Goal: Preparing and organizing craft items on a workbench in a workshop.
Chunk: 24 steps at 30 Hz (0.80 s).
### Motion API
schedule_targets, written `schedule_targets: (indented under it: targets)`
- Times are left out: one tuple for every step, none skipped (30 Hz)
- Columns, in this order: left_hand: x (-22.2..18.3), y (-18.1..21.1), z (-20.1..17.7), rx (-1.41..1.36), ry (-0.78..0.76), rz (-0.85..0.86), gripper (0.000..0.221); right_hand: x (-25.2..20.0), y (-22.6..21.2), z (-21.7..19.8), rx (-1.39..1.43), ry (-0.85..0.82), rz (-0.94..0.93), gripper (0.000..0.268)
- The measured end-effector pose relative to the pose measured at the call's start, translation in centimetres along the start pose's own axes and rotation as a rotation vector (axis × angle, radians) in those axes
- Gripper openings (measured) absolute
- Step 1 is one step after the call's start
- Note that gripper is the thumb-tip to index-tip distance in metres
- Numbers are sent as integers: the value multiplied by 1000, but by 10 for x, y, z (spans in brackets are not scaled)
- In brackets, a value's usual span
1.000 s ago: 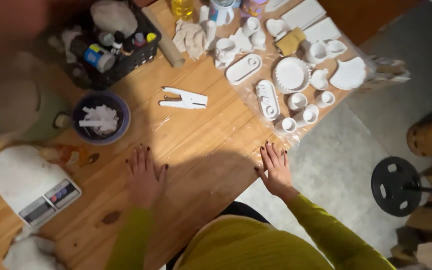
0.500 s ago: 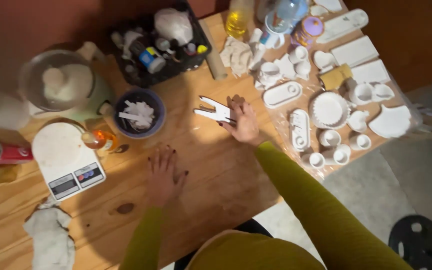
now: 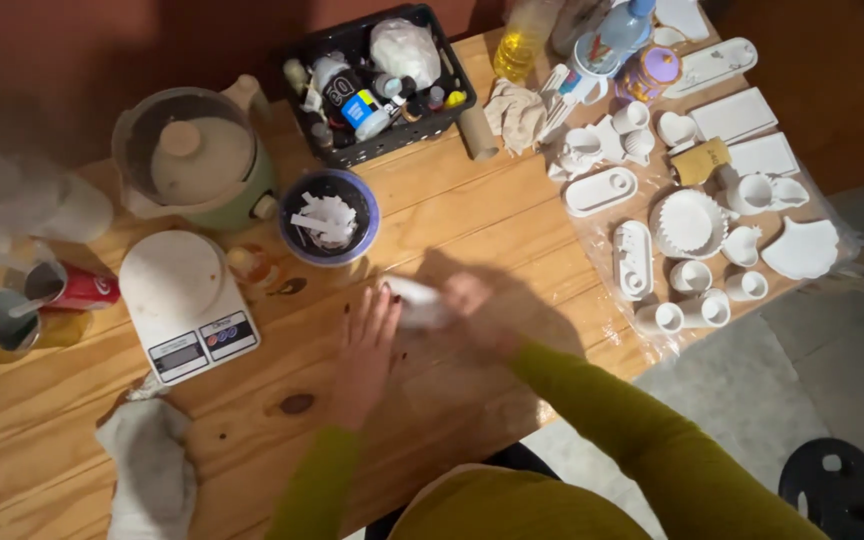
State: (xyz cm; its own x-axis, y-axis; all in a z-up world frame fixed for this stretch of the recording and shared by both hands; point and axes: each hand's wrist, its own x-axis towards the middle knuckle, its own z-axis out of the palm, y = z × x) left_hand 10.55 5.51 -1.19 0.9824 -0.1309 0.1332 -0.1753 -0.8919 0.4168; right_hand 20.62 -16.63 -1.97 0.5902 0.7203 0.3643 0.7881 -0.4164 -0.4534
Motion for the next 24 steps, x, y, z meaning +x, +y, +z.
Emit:
schedule_targets:
  targets:
    - [-3, 0, -5, 45, 3, 34, 92, -5, -13, 7, 30, -38, -41, 62]
    - [-10, -6, -6, 46, 4, 35, 92, -5, -19, 8, 59, -75, -87, 63]
    - [-17, -13, -8, 72, -117, 66, 90, -6, -30, 13, 89, -113, -133, 65]
    - [-28, -21, -11, 107, -229, 68, 87, 0, -44, 25, 132, -157, -204, 67]
    - [-39, -26, -19, 117, -218, 42, 87, 8, -57, 19, 145, -163, -231, 67]
    - [-59, -31, -28, -44, -131, 6, 79, 14, -76, 15, 135, -129, -182, 73]
    - [-79, -34, -37, -201, -37, -29, 70, 20, -95, 11, 126, -95, -132, 79]
    - [-93, -41, -43, -184, -23, -70, 70, 10, -95, 19, 154, -108, -166, 79]
    - [-108, -48, -50, -164, 111, -166, 62, 0, -96, 26, 186, -49, -87, 81]
    - [-125, -53, -55, -142, 252, -266, 54, -10, -96, 33, 217, -1, -12, 82]
    - [-149, -71, -64, -122, 271, -311, 54, -23, -97, 35, 247, -23, -49, 82]
    - [-171, -89, -71, -160, 381, -507, 47, -37, -95, 35, 250, -54, 106, 72]
    - [-192, -104, -78, -198, 494, -702, 41, -51, -90, 34, 249, -88, 260, 63]
    - [-198, -108, -109, -191, 505, -713, 41, -62, -92, 43, 256, -94, 246, 63]
    - [-203, -110, -140, -40, 585, -794, 41, -73, -91, 50, 270, -95, 249, 57]
    - [-205, -109, -165, 101, 656, -865, 42, -90, -90, 52, 273, -94, 264, 52]
    - [-233, -156, -148, 96, 659, -868, 42, -98, -90, 50, 268, -97, 261, 52]
    - [-251, -204, -132, 79, 693, -902, 45, -109, -92, 47, 253, -96, 258, 47]
    - [-265, -247, -116, 62, 726, -937, 48, -119, -92, 44, 238, -95, 256, 42]
    - [-265, -266, -114, 28, 701, -882, 48, -122, -99, 39, 203, -60, 304, 42]
    - [-261, -284, -111, -4, 678, -819, 46, -126, -105, 34, 234, -53, 350, 40]
    - [-252, -298, -108, -38, 648, -748, 45, -131, -113, 26, 264, -39, 405, 38]
    - [-237, -308, -102, -73, 619, -678, 44, -127, -124, 14, 229, 5, 460, 38]
    - [-220, -319, -98, -102, 598, -603, 42, -122, -131, 4, 235, 8, 472, 38]
